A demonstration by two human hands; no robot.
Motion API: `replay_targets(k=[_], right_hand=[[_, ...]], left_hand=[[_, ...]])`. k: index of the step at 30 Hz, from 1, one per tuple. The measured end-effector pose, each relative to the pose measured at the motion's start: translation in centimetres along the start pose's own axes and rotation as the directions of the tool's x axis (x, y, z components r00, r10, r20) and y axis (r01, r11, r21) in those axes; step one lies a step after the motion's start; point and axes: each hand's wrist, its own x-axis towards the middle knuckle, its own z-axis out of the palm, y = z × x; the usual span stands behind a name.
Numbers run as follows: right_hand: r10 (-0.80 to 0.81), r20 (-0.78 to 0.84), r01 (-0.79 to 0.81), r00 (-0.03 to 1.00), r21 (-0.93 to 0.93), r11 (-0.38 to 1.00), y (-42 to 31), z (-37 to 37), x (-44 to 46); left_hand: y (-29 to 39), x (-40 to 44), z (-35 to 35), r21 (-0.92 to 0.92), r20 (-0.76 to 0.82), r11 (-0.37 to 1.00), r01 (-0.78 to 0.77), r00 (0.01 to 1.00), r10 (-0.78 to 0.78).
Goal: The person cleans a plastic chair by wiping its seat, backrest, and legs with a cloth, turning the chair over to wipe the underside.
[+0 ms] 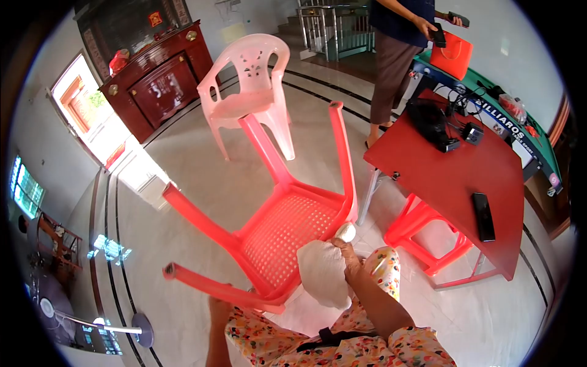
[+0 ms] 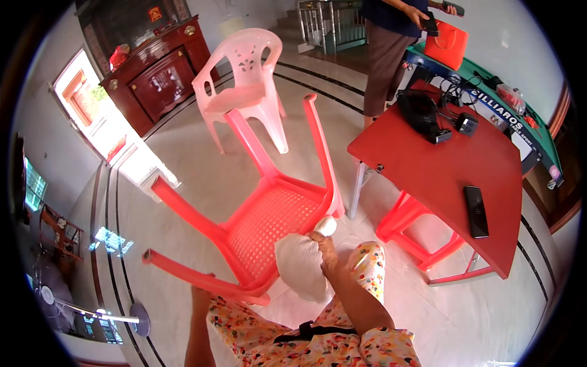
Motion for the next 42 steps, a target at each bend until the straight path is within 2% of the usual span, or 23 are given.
replay_targets(k=[1,3,7,9,10,12,13,15,16,18,21,22,25,26,28,30,31,32,34,36,37,39,42], right_hand=[[-0.103,0.023,0.105,0.994,-0.082,0.991,0.1,0.4,0.1],[-0.083,0.066,0.088,0.994,-0.084,0.993,-0.1,1.6,0.1],[-0.09,0.09,0.089,0.992,0.008,0.996,-0.2,4.5,0.3],[-0.126,0.097,0.125,0.987,0.017,0.992,-0.1,5.1,1.6],[-0.172,0.099,0.175,0.98,-0.027,0.984,0.1,5.4,2.3],[-0.214,0.111,0.223,0.971,-0.081,0.971,0.3,6.6,3.0],[-0.191,0.104,0.202,0.976,-0.106,0.974,0.3,7.5,3.2],[-0.169,0.1,0.181,0.981,-0.131,0.975,0.1,9.4,3.3],[-0.182,0.122,0.2,0.976,-0.152,0.968,-0.1,10.6,2.9],[-0.181,0.14,0.213,0.973,-0.263,0.941,-0.6,12.4,3.5],[-0.184,0.077,0.197,0.98,-0.234,0.952,-1.2,14.4,6.2],[-0.132,0.08,0.142,0.988,-0.135,0.981,-1.7,15.3,5.8],[-0.157,-0.003,0.157,0.988,-0.005,0.988,-2.2,16.8,4.9],[-0.107,0.014,0.104,0.994,0.147,0.984,-2.0,16.8,5.5],[-0.102,0.022,0.098,0.994,0.148,0.984,-2.1,16.7,4.8],[-0.103,0.03,0.098,0.994,0.153,0.983,-2.3,16.8,4.0],[-0.105,0.01,0.104,0.994,0.084,0.991,-2.3,16.7,3.8],[-0.107,-0.011,0.108,0.994,0.014,0.994,-2.4,16.7,3.7],[-0.087,-0.024,0.088,0.996,0.036,0.995,-2.0,16.7,4.0],[-0.069,-0.032,0.071,0.997,0.06,0.996,-1.9,16.8,4.3],[-0.079,0.026,0.078,0.997,0.039,0.996,-2.2,17.0,4.1],[-0.092,0.123,0.091,0.988,0.014,0.996,-2.9,17.3,4.1],[-0.079,0.27,0.055,0.96,0.094,0.994,-3.6,17.6,4.1]], left_hand=[[0.7,-1.3,1.2,0.03,0.047,0.997,0.067,0.997,-0.069],[-1.1,-2.7,2.6,-0.207,0.109,0.978,-0.007,0.994,0.031],[1.0,-3.0,5.8,-0.32,0.14,0.94,0.122,0.987,-0.081],[0.5,-2.7,7.6,-0.375,-0.128,0.926,0.049,0.986,-0.105],[-1.5,-2.2,7.9,-0.376,-0.131,0.925,0.045,0.986,-0.102],[-6.5,-1.5,8.4,-0.036,-0.312,0.999,-0.002,0.95,-0.01],[-4.8,-1.6,9.0,-0.04,-0.321,0.999,-0.005,0.947,-0.008],[0.5,-1.5,10.2,-0.252,-0.547,0.959,-0.129,0.837,-0.031],[0.6,-1.2,9.8,-0.255,-0.552,0.958,-0.131,0.833,-0.033],[0.8,-0.3,8.1,-0.055,-0.551,0.994,-0.095,0.833,0.049],[4.2,0.7,6.7,0.013,-0.532,0.987,-0.159,0.835,0.141],[5.0,1.1,6.3,0.012,-0.535,0.987,-0.158,0.833,0.139],[5.7,1.6,5.1,-0.093,-0.451,0.981,-0.168,0.886,0.109],[5.1,1.5,4.7,-0.178,-0.408,0.952,-0.25,0.899,0.159],[3.8,0.3,4.6,-0.266,-0.371,0.907,-0.326,0.903,0.216],[1.9,-1.9,5.0,-0.161,-0.249,0.971,-0.179,0.959,0.135],[-0.2,-2.4,5.2,-0.166,-0.249,0.968,-0.186,0.958,0.141],[-3.2,-2.2,5.5,-0.075,-0.192,0.996,-0.055,0.981,0.04],[-3.8,-2.0,6.1,0.018,-0.146,0.997,0.075,0.987,-0.071],[-3.3,-1.6,6.6,-0.366,-0.281,0.899,0.24,0.893,-0.352],[-2.6,-0.8,6.3,-0.364,-0.276,0.903,0.227,0.9,-0.337],[-1.4,0.1,5.3,-0.299,-0.41,0.951,-0.074,0.91,-0.058],[3.7,2.7,2.2,-0.02,-0.515,0.996,-0.092,0.854,0.068]])
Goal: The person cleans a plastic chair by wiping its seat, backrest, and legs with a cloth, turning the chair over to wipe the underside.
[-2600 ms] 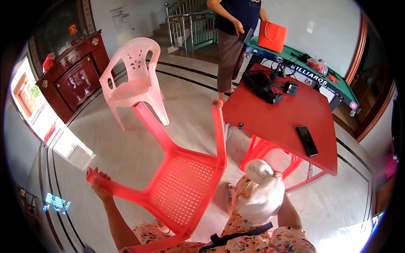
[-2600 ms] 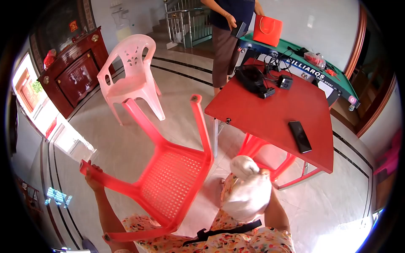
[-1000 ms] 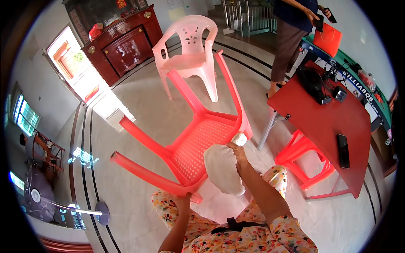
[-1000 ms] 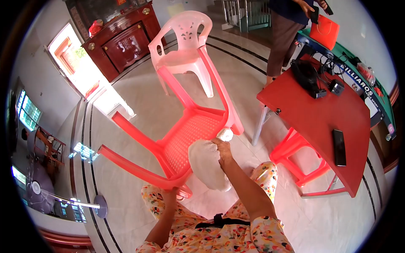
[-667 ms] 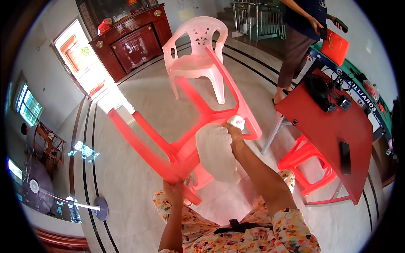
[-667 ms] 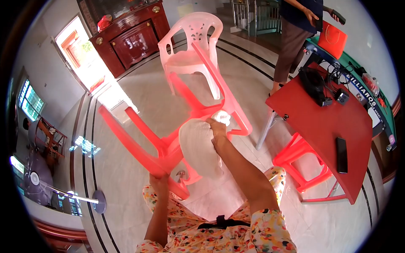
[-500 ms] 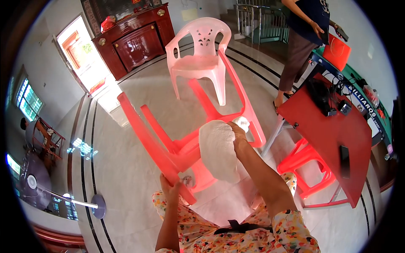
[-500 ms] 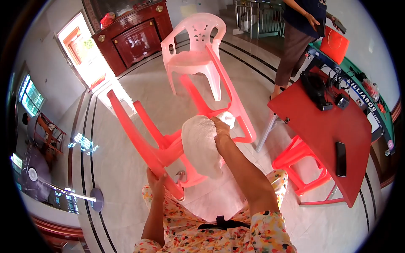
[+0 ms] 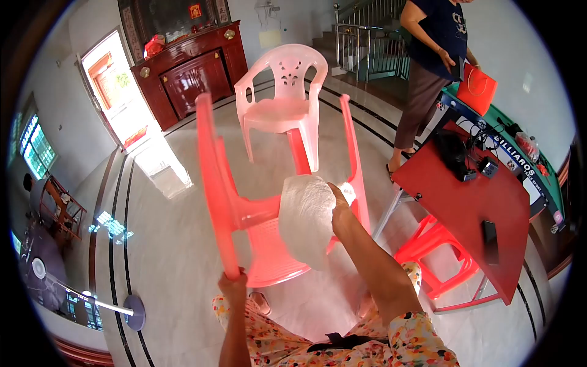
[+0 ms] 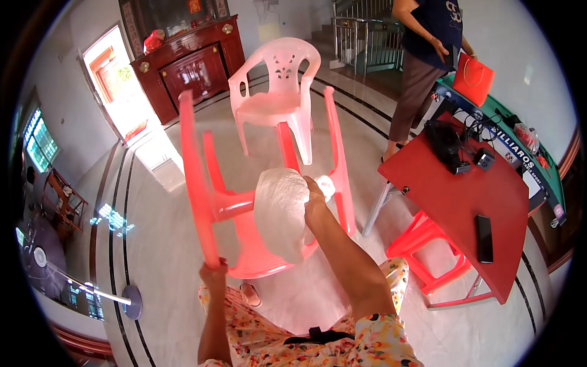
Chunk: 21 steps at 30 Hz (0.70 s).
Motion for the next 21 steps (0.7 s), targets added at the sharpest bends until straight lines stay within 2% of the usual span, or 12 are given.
replay_targets(k=[2,4,7,9,10,12,13,15,16,17,19,21], right_hand=[[0.025,0.1,-0.031,0.995,0.064,0.997,-0.1,0.1,-0.1],[0.046,0.194,-0.067,0.98,0.104,0.992,0.1,0.1,-0.2],[0.085,0.268,-0.12,0.96,0.118,0.986,1.3,-0.2,-0.4],[0.105,0.276,-0.141,0.955,0.111,0.984,2.8,-1.0,-0.6],[0.12,0.275,-0.156,0.954,0.111,0.982,3.6,-1.6,-0.8],[0.15,0.251,-0.18,0.956,0.101,0.978,5.3,-3.3,-1.0],[0.17,0.231,-0.196,0.958,0.093,0.976,6.3,-4.2,-1.2],[0.209,0.168,-0.221,0.963,0.061,0.973,7.4,-6.6,-1.5],[0.228,0.126,-0.235,0.965,0.041,0.971,7.8,-8.1,-1.7],[0.247,0.078,-0.249,0.966,0.013,0.968,8.0,-9.6,-1.9],[0.279,-0.018,-0.28,0.96,-0.035,0.959,8.1,-12.6,-2.3],[0.283,-0.079,-0.29,0.956,-0.105,0.951,7.4,-14.4,-3.1]], left_hand=[[3.0,3.0,-0.8,0.185,-0.024,0.961,-0.203,0.977,0.211],[6.5,6.0,-1.7,0.351,0.021,0.841,-0.413,0.901,0.434],[12.6,9.3,-2.3,0.6,0.193,0.516,-0.611,0.737,0.648],[17.8,9.2,-1.6,0.637,0.332,0.317,-0.702,0.622,0.709],[19.8,9.3,-0.9,0.634,0.337,0.312,-0.708,0.616,0.712],[22.9,9.5,0.9,0.568,0.49,0.158,-0.808,0.486,0.724],[24.1,9.6,1.8,0.56,0.496,0.151,-0.815,0.475,0.727],[26.2,9.7,4.0,0.525,0.701,0.014,-0.851,0.441,0.561],[27.0,9.5,5.2,0.542,0.751,-0.042,-0.839,0.461,0.472],[27.0,9.6,6.5,0.523,0.761,-0.05,-0.851,0.439,0.478],[26.4,10.3,9.1,0.37,0.855,-0.129,-0.92,0.283,0.434],[26.3,9.6,11.6,0.352,0.886,-0.145,-0.925,0.279,0.37]])
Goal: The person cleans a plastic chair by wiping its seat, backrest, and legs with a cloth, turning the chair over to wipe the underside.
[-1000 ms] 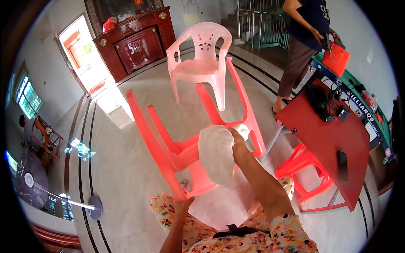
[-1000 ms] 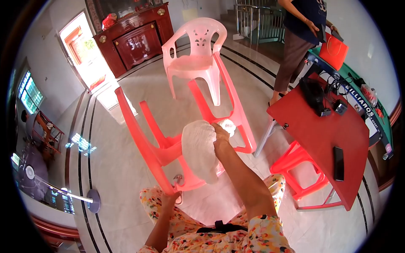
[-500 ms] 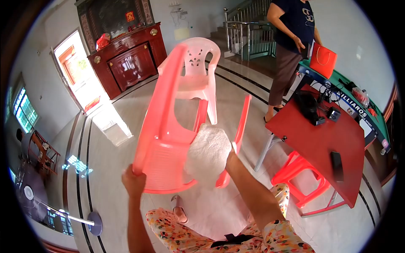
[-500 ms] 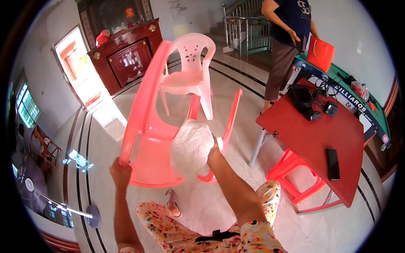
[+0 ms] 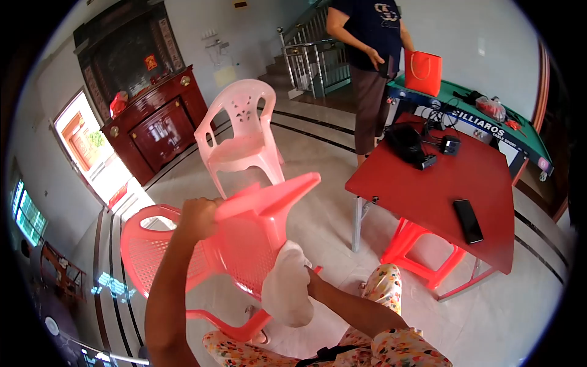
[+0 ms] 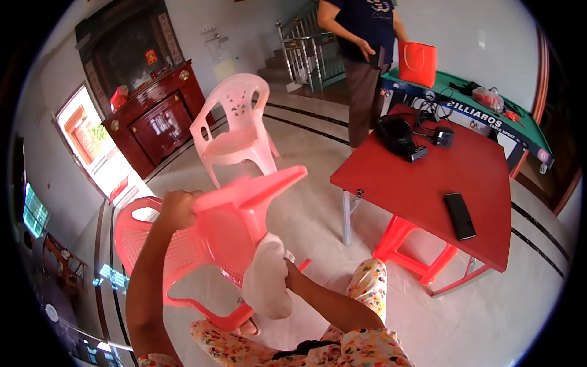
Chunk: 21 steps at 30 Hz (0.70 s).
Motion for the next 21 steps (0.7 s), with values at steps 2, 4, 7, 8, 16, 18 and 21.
replay_targets(k=[2,4,7,8,16,18,21], right_hand=[[-0.006,-0.034,0.002,0.999,-0.115,0.993,-0.8,-0.8,-1.3],[-0.021,-0.057,0.001,0.998,-0.334,0.942,-1.6,-0.6,-2.6],[0.006,-0.093,-0.023,0.996,-0.189,0.982,-0.8,-1.7,-3.5],[-0.002,-0.097,-0.016,0.995,-0.18,0.984,-0.4,-2.4,-3.2],[0.087,0.559,-0.273,0.824,0.258,0.927,6.0,-4.8,0.9],[0.03,0.538,-0.244,0.842,0.33,0.912,8.9,-4.4,1.4],[-0.042,0.588,-0.236,0.808,0.387,0.891,11.2,-5.4,0.8]], left_hand=[[1.3,1.9,2.2,-0.071,0.091,0.993,-0.089,0.991,0.095],[3.3,3.1,3.2,-0.102,0.109,0.987,-0.128,0.984,0.139],[5.8,5.0,3.9,-0.133,0.188,0.978,-0.161,0.965,0.184],[6.6,5.6,4.1,-0.132,0.245,0.978,-0.16,0.951,0.189],[13.0,10.3,6.2,0.031,0.46,0.939,-0.342,0.839,0.29],[15.2,10.6,7.8,0.059,0.484,0.92,-0.388,0.817,0.314],[18.0,10.0,10.9,0.056,0.53,0.891,-0.45,0.77,0.356]])
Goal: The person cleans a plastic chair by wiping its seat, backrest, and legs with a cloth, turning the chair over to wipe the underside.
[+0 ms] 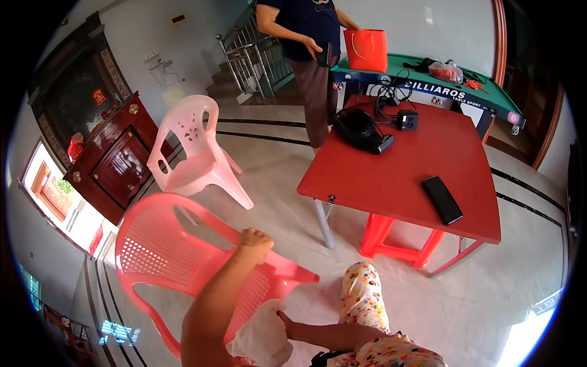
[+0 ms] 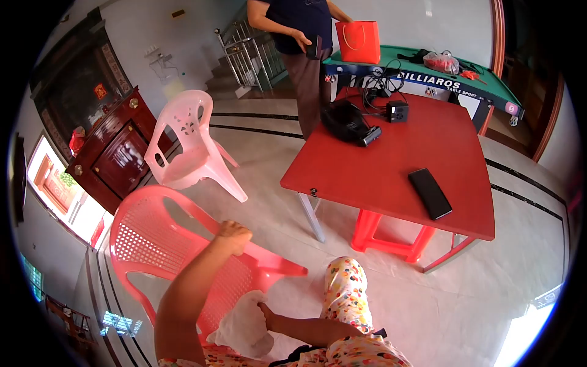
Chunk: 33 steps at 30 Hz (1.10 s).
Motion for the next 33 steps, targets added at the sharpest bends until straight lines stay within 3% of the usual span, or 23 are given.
replay_targets(k=[1,3,7,11,15,17,18,19,20,21,22,23,25,27,28,32,33], right_hand=[[0.021,0.091,-0.022,0.996,0.0,1.0,0.2,0.0,-0.7],[0.014,0.061,-0.01,0.998,-0.057,0.998,-1.2,0.8,-1.9],[-0.092,-0.215,-0.006,0.972,-0.416,0.909,-6.2,5.6,-4.9],[-0.196,-0.29,-0.104,0.937,-0.765,0.635,-11.2,12.7,-10.4],[-0.387,-0.154,-0.031,0.909,-0.952,0.305,-17.6,21.5,-17.2],[-0.6,-0.06,0.037,0.798,-0.988,0.149,-22.3,25.8,-20.1],[-0.731,-0.006,0.039,0.682,-0.998,0.045,-25.2,27.8,-21.1],[-0.848,0.035,-0.094,0.529,-0.99,-0.1,-28.8,29.1,-21.9],[-0.914,0.187,-0.22,0.36,-0.935,-0.278,-33.9,28.0,-22.9],[-0.937,0.303,-0.149,0.172,-0.933,-0.329,-36.8,28.8,-23.2],[-0.972,0.168,-0.042,0.167,-0.983,-0.177,-37.8,31.3,-23.7],[-0.991,0.093,-0.128,0.097,-0.986,-0.105,-41.0,31.0,-24.1],[-0.994,0.11,-0.036,0.01,-0.993,-0.11,-45.6,30.0,-23.8],[-0.991,0.128,-0.082,-0.039,-0.989,-0.124,-51.5,27.7,-24.1],[-0.996,0.064,-0.166,-0.064,-0.985,-0.053,-53.0,27.5,-24.2],[-0.994,0.09,-0.127,0.06,-0.987,-0.097,-48.3,30.3,-22.6],[-0.938,0.144,0.084,0.314,-0.989,-0.123,-48.0,29.8,-22.6]], left_hand=[[0.9,0.4,0.3,-0.014,0.028,0.999,-0.029,0.999,0.029],[2.6,1.4,1.4,-0.026,0.045,0.997,-0.067,0.997,0.068],[5.6,3.8,4.2,-0.022,-0.005,0.995,-0.094,0.996,0.094],[7.9,5.2,4.7,-0.005,0.011,0.994,-0.108,0.994,0.108],[8.4,7.7,6.2,-0.034,-0.031,0.992,-0.119,0.993,0.118],[8.4,7.6,5.6,-0.015,0.05,0.987,-0.162,0.985,0.163],[8.9,8.0,6.1,-0.018,0.02,0.988,-0.152,0.988,0.152],[9.4,8.1,6.3,-0.014,0.021,0.987,-0.157,0.987,0.157],[10.0,8.2,6.5,-0.004,-0.036,0.974,-0.226,0.974,0.225],[10.7,8.3,6.8,0.008,-0.091,0.957,-0.291,0.952,0.291],[11.6,9.1,7.6,-0.016,-0.02,0.966,-0.257,0.966,0.256],[11.7,9.2,7.3,-0.019,-0.014,0.966,-0.257,0.966,0.257],[11.5,8.9,6.8,-0.053,-0.013,0.963,-0.264,0.964,0.264],[11.5,8.6,6.6,-0.053,-0.018,0.963,-0.265,0.964,0.265],[11.3,8.4,6.7,-0.051,-0.026,0.961,-0.273,0.962,0.272],[11.6,8.7,7.0,-0.053,-0.031,0.954,-0.295,0.955,0.294],[11.6,8.7,6.9,-0.043,-0.038,0.959,-0.282,0.959,0.28]])
